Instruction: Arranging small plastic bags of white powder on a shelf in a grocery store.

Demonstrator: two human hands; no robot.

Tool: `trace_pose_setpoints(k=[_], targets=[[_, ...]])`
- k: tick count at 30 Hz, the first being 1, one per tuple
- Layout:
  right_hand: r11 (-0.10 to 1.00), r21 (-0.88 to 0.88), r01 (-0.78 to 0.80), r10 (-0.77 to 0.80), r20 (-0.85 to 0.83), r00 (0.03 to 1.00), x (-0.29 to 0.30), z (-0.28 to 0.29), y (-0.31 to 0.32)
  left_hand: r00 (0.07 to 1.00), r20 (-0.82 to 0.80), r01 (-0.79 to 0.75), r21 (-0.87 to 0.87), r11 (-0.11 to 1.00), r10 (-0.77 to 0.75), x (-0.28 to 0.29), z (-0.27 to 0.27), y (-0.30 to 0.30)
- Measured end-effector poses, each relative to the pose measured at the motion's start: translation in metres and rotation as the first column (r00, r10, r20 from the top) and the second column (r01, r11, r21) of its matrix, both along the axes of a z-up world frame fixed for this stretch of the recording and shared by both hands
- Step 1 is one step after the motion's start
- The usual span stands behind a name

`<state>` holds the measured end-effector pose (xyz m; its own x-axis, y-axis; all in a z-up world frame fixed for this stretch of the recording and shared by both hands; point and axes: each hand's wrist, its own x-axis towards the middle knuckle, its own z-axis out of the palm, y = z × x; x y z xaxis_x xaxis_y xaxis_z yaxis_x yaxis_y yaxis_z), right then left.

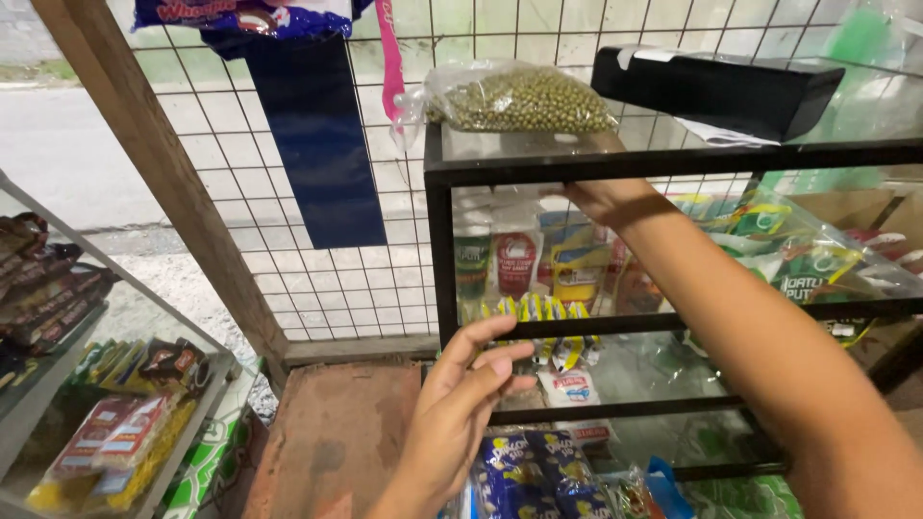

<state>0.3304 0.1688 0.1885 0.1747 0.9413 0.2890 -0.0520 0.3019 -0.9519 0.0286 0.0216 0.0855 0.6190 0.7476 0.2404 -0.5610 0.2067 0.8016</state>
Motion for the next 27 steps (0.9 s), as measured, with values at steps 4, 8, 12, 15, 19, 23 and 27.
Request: trace_pose_setpoints(k=[4,8,12,15,19,23,27], targets=[[0.977,0.175,-0.123,0.113,0.065,0.991,0.013,0.001,0.052,0.999,-0.036,-0.030,0.038,0.999,0.032,-0.005,-0.006,0.004],[0.975,0.215,-0.048,-0.012,0.269,0.963,0.025,-0.002,0.092,0.995,-0.091,-0.038,-0.001,0.999,0.037,-0.008,-0.005,0.004],[0.967,0.254,0.030,-0.147,0.455,0.878,0.024,-0.005,0.097,0.997,-0.076,-0.029,-0.006,1.000,0.029,-0.005,-0.011,0.008],[0.952,0.294,0.088,-0.250,0.577,0.778,0.022,-0.007,0.082,0.997,-0.081,-0.021,-0.021,1.000,0.019,-0.002,-0.016,0.011],[0.920,0.364,0.142,-0.372,0.706,0.603,0.016,-0.001,0.074,0.999,-0.048,-0.018,-0.023,1.000,0.017,0.001,-0.020,0.013],[0.884,0.437,0.167,-0.466,0.792,0.395,0.015,-0.002,0.080,0.999,-0.029,-0.014,-0.010,1.000,0.014,0.001,-0.025,0.015],[0.844,0.512,0.158,-0.534,0.828,0.168,0.011,-0.006,0.090,0.998,-0.063,-0.007,-0.003,1.000,0.007,-0.002,-0.026,0.015]])
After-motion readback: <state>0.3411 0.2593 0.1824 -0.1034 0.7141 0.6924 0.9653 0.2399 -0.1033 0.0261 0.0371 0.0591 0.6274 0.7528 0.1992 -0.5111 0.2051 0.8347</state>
